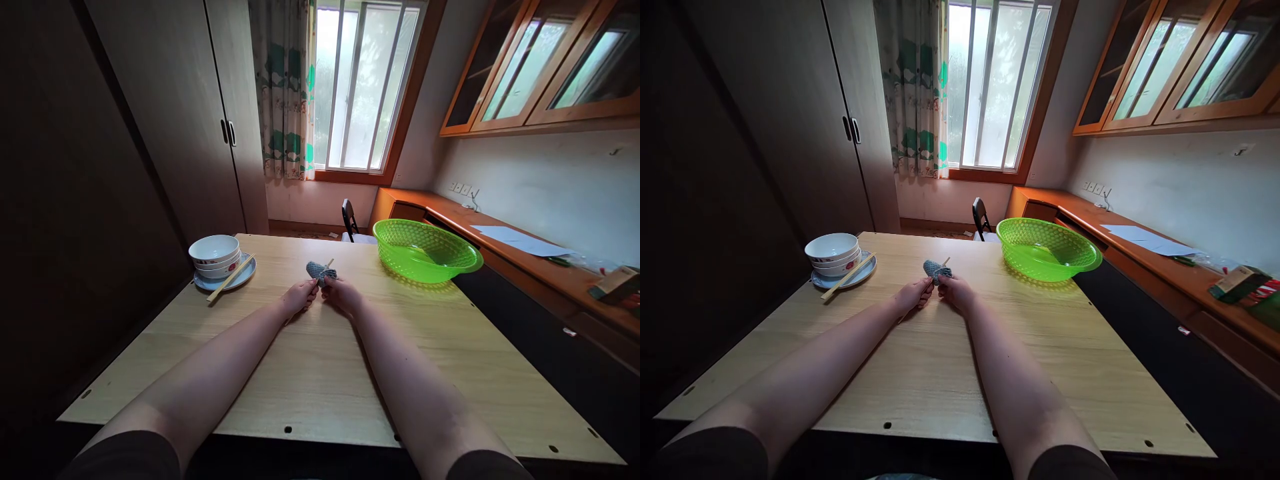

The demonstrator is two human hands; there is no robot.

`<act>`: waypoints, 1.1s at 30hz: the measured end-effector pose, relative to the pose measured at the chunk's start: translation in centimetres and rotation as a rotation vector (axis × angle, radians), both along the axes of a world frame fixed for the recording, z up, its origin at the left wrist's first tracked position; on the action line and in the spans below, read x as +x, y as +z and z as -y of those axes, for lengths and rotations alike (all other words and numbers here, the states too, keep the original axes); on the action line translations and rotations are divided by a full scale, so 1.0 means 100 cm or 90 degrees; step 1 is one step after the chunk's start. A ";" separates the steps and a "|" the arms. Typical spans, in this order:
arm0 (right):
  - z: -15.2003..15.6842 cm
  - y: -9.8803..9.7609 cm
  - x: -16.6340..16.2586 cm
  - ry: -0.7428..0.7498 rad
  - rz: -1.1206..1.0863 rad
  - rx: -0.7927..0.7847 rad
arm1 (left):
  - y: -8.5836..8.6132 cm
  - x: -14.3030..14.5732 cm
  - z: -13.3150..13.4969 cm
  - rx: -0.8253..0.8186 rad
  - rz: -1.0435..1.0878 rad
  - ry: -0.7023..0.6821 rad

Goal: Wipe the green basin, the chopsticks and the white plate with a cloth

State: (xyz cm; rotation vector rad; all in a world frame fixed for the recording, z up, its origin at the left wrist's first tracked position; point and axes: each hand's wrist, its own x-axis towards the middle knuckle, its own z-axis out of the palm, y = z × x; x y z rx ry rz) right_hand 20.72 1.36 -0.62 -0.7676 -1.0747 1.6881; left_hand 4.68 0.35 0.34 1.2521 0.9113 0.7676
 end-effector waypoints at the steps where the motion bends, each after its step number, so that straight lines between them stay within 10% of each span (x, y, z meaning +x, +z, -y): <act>1: 0.001 0.000 -0.001 0.001 0.002 0.002 | -0.001 0.000 0.000 -0.004 -0.004 -0.006; 33: -0.011 0.004 0.011 -0.309 -0.078 0.007 | 0.003 0.003 0.005 0.007 -0.088 0.012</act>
